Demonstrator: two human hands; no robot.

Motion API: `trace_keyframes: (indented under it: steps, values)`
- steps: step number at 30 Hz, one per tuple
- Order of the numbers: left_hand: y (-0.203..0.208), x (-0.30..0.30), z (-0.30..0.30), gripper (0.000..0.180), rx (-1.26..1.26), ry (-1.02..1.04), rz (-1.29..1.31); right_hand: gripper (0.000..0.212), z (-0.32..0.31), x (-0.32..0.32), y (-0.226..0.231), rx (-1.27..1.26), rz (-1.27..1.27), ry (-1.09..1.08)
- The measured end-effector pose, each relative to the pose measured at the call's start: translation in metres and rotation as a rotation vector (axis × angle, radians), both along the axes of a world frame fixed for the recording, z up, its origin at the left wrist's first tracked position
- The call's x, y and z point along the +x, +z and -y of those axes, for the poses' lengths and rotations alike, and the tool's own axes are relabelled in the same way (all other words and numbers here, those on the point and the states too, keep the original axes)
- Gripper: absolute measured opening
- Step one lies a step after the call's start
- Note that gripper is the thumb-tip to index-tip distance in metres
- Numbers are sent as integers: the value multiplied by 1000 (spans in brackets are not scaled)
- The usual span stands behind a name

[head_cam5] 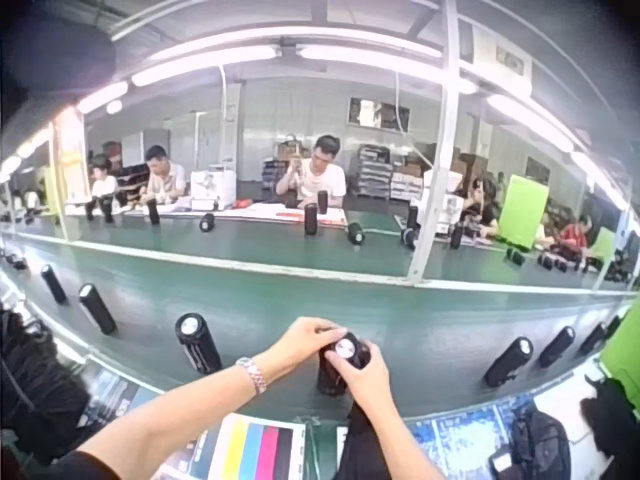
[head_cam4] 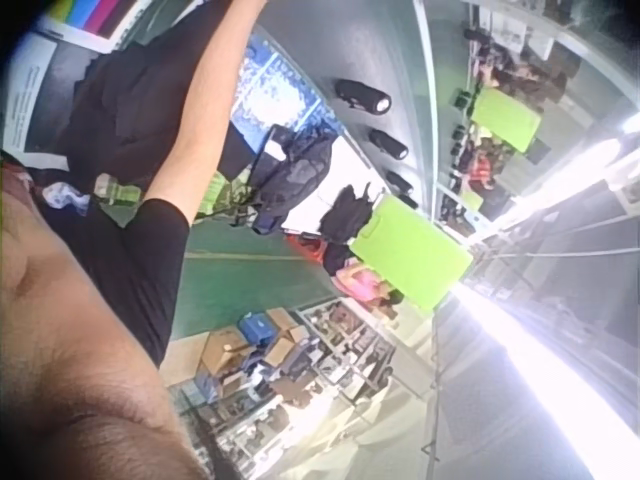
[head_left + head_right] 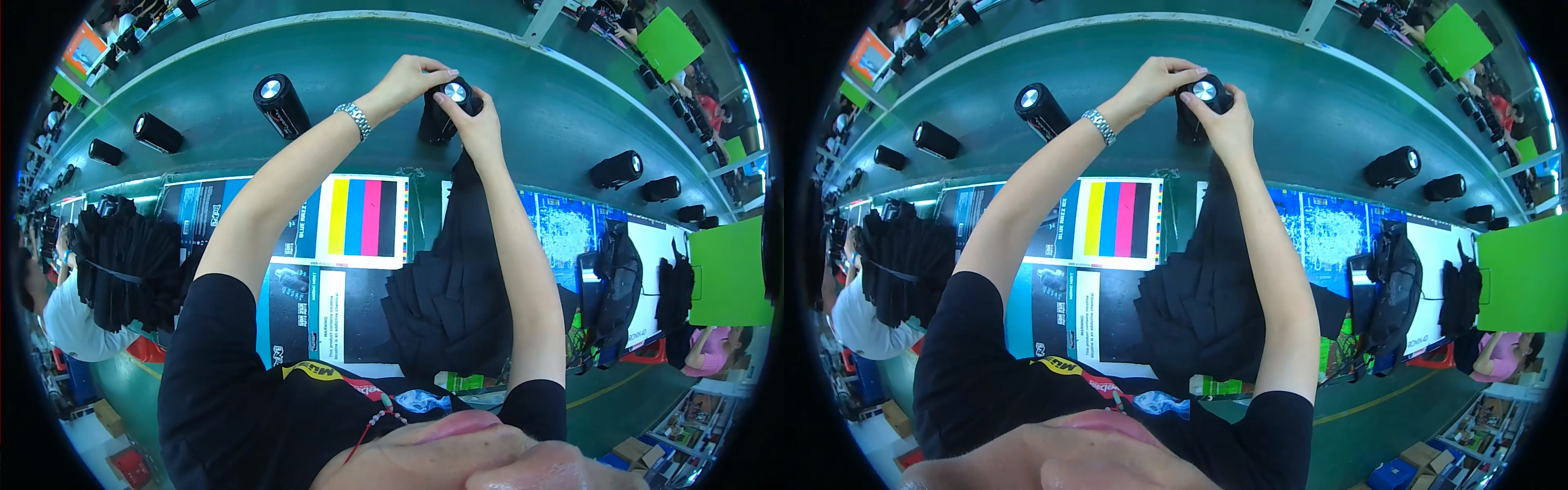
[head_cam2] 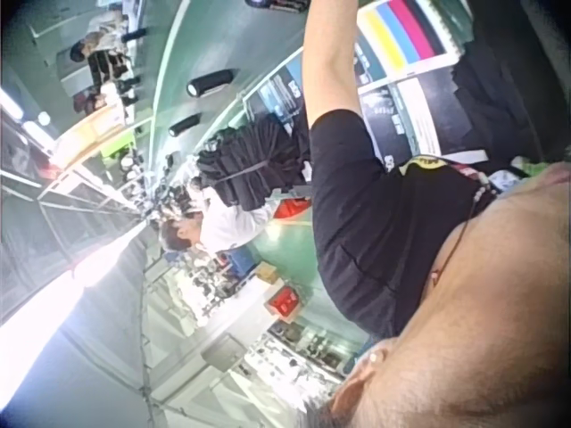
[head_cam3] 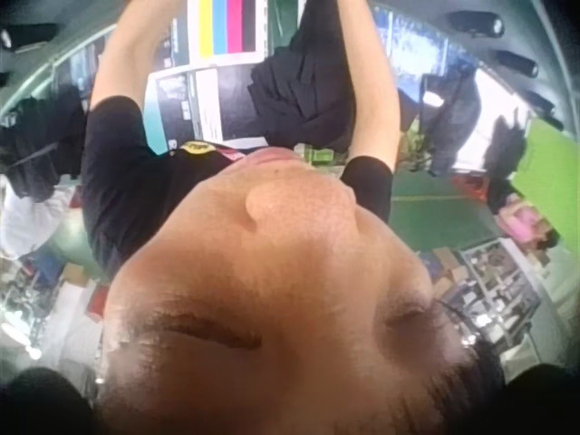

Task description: The person picks up black fabric pieces from a stack, folds each piece, and then slides the fabric over a cylindrical mount on a workstation table.

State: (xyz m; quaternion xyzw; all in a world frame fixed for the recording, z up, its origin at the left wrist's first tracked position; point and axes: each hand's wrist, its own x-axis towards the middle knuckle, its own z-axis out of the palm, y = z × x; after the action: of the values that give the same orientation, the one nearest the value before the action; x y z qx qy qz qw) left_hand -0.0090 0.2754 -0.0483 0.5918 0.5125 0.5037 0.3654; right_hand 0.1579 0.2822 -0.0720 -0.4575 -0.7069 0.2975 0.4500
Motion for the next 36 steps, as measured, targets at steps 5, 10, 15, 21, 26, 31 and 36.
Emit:
trace_keyframes:
  steps: [5, 10, 15, 21, 26, 31, 36]
  values:
    - [-1, -16, -11, 32, 179, 169, -441, 81, -9, 4, -7, -128, -16, -9]
    - [11, -12, -16, 30, 432, 190, -778, 91, -3, 11, 8, -213, -24, 15]
    - [44, 32, 4, 17, 720, 139, -770, 83, -14, 25, 15, -255, 51, -18]
    - [28, 27, 16, 15, 696, 168, -506, 87, -15, 29, 20, -196, 142, 61]
    - [19, 26, 11, 16, 629, 39, -300, 70, -44, 96, 19, -102, 484, 370]
    - [-4, 35, -28, 45, 362, 212, 248, 35, -87, 103, 12, -419, 256, 200]
    - [-25, 90, -36, 61, 1, 230, 786, 27, -86, 5, -2, -642, -896, 35]
